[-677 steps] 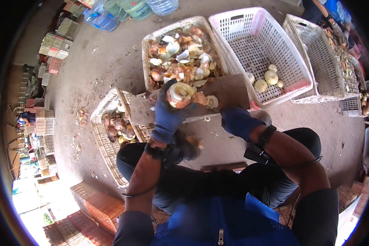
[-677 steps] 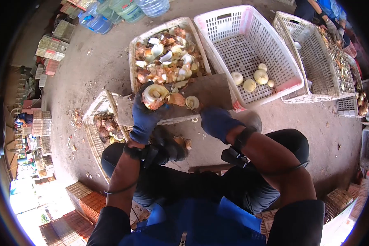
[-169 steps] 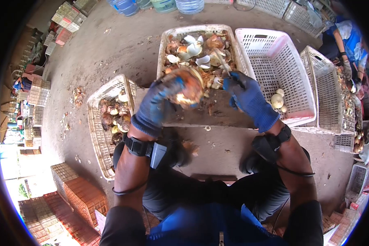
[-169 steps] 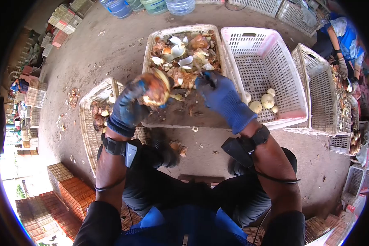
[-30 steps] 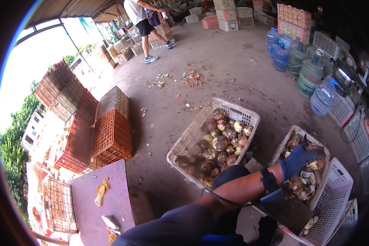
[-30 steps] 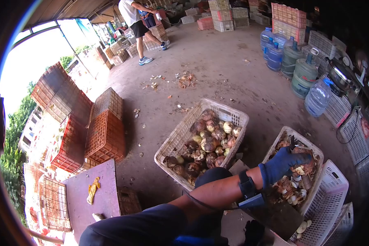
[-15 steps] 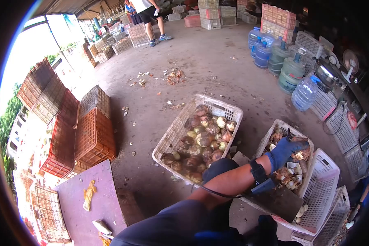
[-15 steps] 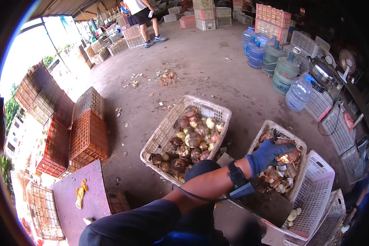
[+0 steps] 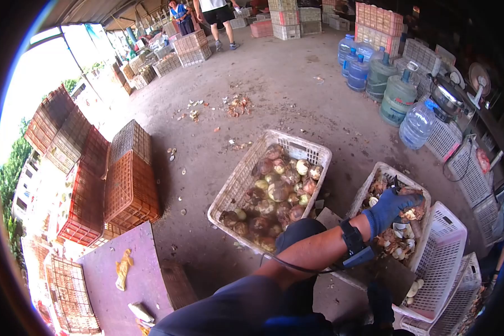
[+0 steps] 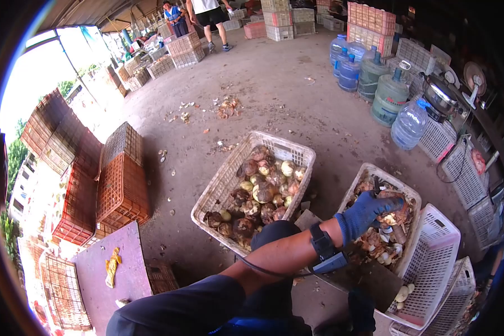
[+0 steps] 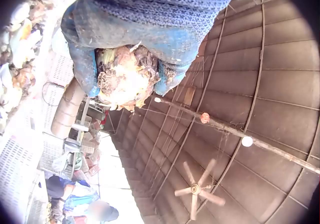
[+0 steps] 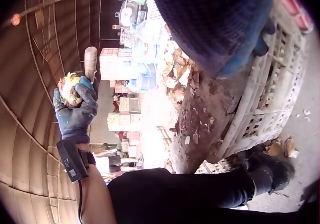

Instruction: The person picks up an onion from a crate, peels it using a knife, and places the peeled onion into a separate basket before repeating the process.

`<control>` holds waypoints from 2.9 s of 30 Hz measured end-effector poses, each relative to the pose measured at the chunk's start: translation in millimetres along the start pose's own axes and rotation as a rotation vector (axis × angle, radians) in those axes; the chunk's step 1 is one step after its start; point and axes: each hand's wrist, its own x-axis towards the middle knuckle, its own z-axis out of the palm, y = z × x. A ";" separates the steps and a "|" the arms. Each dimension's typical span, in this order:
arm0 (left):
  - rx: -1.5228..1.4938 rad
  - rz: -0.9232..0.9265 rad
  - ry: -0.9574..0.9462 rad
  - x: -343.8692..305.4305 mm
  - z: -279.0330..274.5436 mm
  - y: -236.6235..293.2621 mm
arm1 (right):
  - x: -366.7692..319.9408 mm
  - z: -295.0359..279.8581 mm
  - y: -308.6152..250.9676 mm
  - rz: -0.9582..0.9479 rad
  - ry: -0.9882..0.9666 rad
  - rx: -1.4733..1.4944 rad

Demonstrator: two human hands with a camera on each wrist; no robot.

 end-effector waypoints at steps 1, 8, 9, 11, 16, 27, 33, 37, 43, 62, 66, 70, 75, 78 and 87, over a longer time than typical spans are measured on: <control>-0.001 -0.019 0.007 -0.4 0.1 0.0 | -1.1 2.1 1.4 0.000 0.015 0.022; -0.006 -0.060 0.017 -0.9 1.4 -1.6 | 0.4 6.4 10.5 0.000 -0.012 0.080; -0.005 -0.075 0.027 -1.6 1.7 -1.5 | 0.1 8.8 12.2 0.005 -0.021 0.063; -0.018 -0.043 0.015 -2.0 3.3 -2.5 | 6.2 2.3 4.6 0.012 -0.041 0.029; -0.014 -0.037 0.020 -1.6 3.2 -4.3 | 7.5 -8.8 -9.0 0.152 -0.020 0.075; 0.013 -0.057 0.044 2.9 2.2 -8.4 | 8.9 -7.6 12.8 -0.033 -0.229 -0.178; 0.029 -0.053 0.025 0.9 3.8 -4.1 | 40.2 -70.3 8.3 -0.019 0.185 0.246; 0.046 -0.032 0.013 -2.1 7.6 -3.4 | 86.0 -162.2 -20.6 0.540 0.288 0.776; 0.160 -0.091 -0.030 -1.3 11.7 -17.9 | 119.0 -194.4 -22.8 0.469 0.417 0.795; 0.140 -0.140 -0.336 -18.5 19.1 -30.9 | 122.2 -172.0 -21.5 0.029 0.133 0.721; 0.125 -0.150 -0.329 -21.5 22.2 -26.3 | 124.9 -173.6 -32.2 -0.050 0.127 0.665; 0.147 -0.125 -0.301 -20.5 18.7 -28.5 | 130.0 -171.8 -36.1 -0.079 0.137 0.634; 0.034 -0.177 -0.362 -18.0 10.9 -37.3 | 120.6 -152.1 -15.1 0.412 0.023 1.390; 0.147 -0.133 -0.236 -12.9 4.5 -34.5 | 118.8 -149.5 -15.0 0.479 0.168 1.610; -0.226 -0.250 -0.013 -2.7 -1.4 -17.5 | 117.3 -186.8 -25.0 0.505 0.137 1.536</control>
